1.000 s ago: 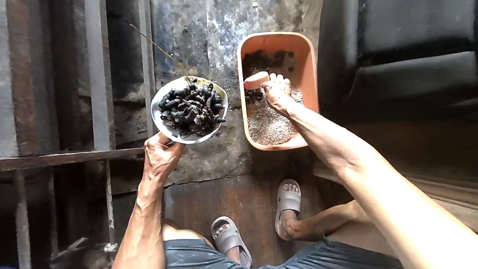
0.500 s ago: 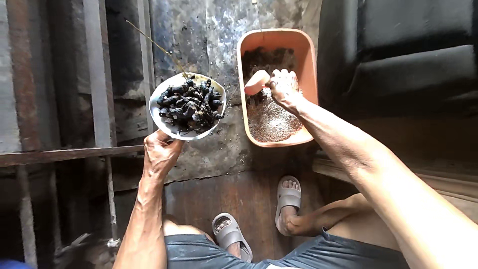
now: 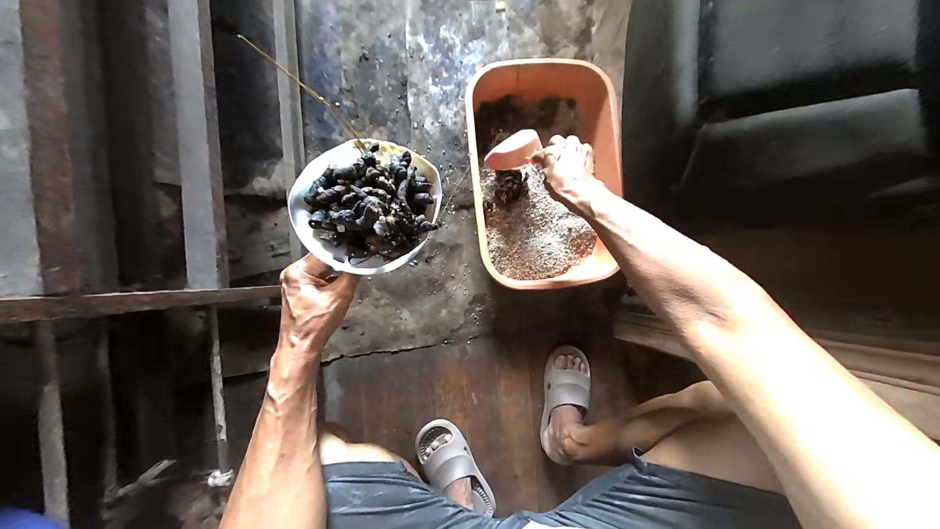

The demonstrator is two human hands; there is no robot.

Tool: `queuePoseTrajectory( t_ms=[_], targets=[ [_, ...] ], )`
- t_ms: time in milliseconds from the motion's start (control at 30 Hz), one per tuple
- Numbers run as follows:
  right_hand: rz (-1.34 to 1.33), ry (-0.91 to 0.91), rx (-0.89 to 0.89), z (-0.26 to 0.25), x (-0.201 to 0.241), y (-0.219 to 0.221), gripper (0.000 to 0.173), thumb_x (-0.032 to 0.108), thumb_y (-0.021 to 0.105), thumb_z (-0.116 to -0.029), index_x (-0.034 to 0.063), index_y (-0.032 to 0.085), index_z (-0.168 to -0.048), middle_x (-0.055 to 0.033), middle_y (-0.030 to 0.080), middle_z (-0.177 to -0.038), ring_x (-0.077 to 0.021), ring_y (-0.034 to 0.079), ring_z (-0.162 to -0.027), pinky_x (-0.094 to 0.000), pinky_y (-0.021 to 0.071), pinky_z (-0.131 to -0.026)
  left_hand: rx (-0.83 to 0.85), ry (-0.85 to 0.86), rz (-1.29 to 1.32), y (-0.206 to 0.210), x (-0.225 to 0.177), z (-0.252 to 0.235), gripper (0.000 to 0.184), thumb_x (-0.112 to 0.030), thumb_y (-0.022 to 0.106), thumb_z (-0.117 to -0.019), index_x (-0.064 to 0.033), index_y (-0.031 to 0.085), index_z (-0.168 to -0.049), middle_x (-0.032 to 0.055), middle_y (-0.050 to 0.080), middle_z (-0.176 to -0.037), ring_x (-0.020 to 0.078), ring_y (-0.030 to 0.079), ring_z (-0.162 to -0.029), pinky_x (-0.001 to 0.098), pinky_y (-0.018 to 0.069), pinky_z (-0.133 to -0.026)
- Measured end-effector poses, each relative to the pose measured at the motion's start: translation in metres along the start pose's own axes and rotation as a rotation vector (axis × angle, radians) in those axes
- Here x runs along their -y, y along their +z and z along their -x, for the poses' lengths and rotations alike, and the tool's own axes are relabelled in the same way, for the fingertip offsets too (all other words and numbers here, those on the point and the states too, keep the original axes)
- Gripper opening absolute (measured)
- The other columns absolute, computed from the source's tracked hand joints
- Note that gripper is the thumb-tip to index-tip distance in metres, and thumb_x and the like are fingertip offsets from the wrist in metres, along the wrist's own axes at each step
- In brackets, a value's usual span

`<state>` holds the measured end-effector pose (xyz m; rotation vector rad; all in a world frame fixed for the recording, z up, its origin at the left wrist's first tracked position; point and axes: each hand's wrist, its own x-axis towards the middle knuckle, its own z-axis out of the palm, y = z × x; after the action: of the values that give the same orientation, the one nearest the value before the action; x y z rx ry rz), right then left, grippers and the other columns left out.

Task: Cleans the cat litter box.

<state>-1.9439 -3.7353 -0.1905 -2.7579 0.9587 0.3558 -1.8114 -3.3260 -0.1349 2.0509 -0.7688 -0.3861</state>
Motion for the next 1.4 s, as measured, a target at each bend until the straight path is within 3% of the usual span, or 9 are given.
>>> queuePoseTrajectory(
  t_ms=[133,233,367,500,733,1067,1233,1333,1400],
  targets=[
    [0.034,0.006,0.035,0.001,-0.005,0.022,0.033,0.019,0.045,-0.1065,0.0061,0.070,-0.123,-0.0214,0.062,-0.137,-0.0433,0.055,-0.130,-0.0638,0.0427,-0.102,0.008,-0.014,-0.023,0.001,-0.005,0.000,0.017,-0.017,0.072,-0.0924,-0.0024,0.072,-0.102,0.0035,0.072,-0.093,-0.0016,0.066,-0.085,0.0227,0.0551,-0.083],
    [-0.021,0.013,0.070,0.016,-0.011,0.014,0.029,0.016,0.053,-0.1035,-0.0002,0.071,-0.119,-0.0237,0.063,-0.134,-0.0459,0.055,-0.129,-0.0668,0.0423,-0.102,0.000,-0.036,-0.058,0.000,-0.011,-0.002,0.020,-0.014,0.072,-0.0928,0.0017,0.072,-0.105,0.0127,0.073,-0.097,0.0096,0.069,-0.090,0.0341,0.0561,-0.088],
    [-0.075,0.059,0.071,0.019,-0.025,-0.001,0.029,0.014,0.058,-0.0990,0.0097,0.072,-0.124,-0.0250,0.066,-0.127,-0.0471,0.062,-0.120,-0.0699,0.0483,-0.094,-0.011,0.003,-0.030,0.006,0.009,-0.012,0.016,-0.016,0.074,-0.0912,-0.0036,0.074,-0.101,0.0075,0.074,-0.094,0.0073,0.070,-0.087,0.0335,0.0572,-0.086],
    [-0.230,0.186,0.069,0.035,-0.042,-0.016,0.035,0.026,0.058,-0.1014,-0.0031,0.067,-0.118,-0.0311,0.067,-0.116,-0.0492,0.064,-0.113,-0.0697,0.0483,-0.093,0.029,0.007,0.000,0.014,0.013,-0.017,0.017,-0.016,0.073,-0.0922,-0.0024,0.074,-0.103,0.0085,0.074,-0.096,0.0069,0.069,-0.089,0.0328,0.0560,-0.087],
    [-0.471,0.493,0.126,0.079,-0.074,0.004,0.038,0.038,0.063,-0.0940,0.0028,0.073,-0.103,-0.0198,0.071,-0.094,-0.0370,0.068,-0.083,-0.0620,0.0524,-0.075,0.045,0.014,-0.005,0.016,0.018,-0.020,0.016,-0.017,0.071,-0.0937,-0.0030,0.074,-0.101,0.0084,0.074,-0.096,0.0068,0.069,-0.088,0.0329,0.0564,-0.086],
    [-0.512,0.478,0.269,0.099,-0.070,0.022,0.037,0.038,0.072,-0.0925,0.0052,0.074,-0.109,-0.0172,0.070,-0.091,-0.0315,0.064,-0.074,-0.0567,0.0523,-0.071,0.038,0.004,0.041,0.020,0.019,-0.025,0.015,-0.015,0.070,-0.0933,-0.0029,0.074,-0.101,0.0064,0.073,-0.095,0.0027,0.067,-0.087,0.0284,0.0552,-0.086],
    [-0.601,0.481,0.250,0.102,-0.068,0.037,0.034,0.033,0.071,-0.0948,0.0031,0.073,-0.111,-0.0181,0.071,-0.093,-0.0310,0.065,-0.075,-0.0556,0.0533,-0.072,0.049,-0.002,-0.009,0.018,0.016,-0.022,0.017,-0.016,0.071,-0.0936,-0.0009,0.073,-0.102,0.0105,0.074,-0.096,0.0096,0.069,-0.089,0.0351,0.0563,-0.087],
    [-0.635,0.411,0.225,0.111,-0.073,0.034,0.034,0.034,0.071,-0.0953,0.0040,0.073,-0.111,-0.0197,0.071,-0.095,-0.0331,0.066,-0.078,-0.0588,0.0529,-0.074,0.028,-0.029,-0.069,0.014,0.001,-0.018,0.020,-0.009,0.071,-0.0914,0.0054,0.073,-0.105,0.0205,0.074,-0.099,0.0238,0.072,-0.094,0.0447,0.0558,-0.090],
    [-0.612,0.391,0.218,0.108,-0.071,0.038,0.036,0.038,0.072,-0.0947,0.0039,0.074,-0.107,-0.0200,0.070,-0.090,-0.0332,0.063,-0.073,-0.0598,0.0513,-0.071,0.009,0.001,-0.047,0.011,0.015,-0.018,0.019,-0.011,0.072,-0.0907,0.0015,0.075,-0.105,0.0159,0.075,-0.100,0.0197,0.073,-0.094,0.0410,0.0581,-0.090]
  ],
)
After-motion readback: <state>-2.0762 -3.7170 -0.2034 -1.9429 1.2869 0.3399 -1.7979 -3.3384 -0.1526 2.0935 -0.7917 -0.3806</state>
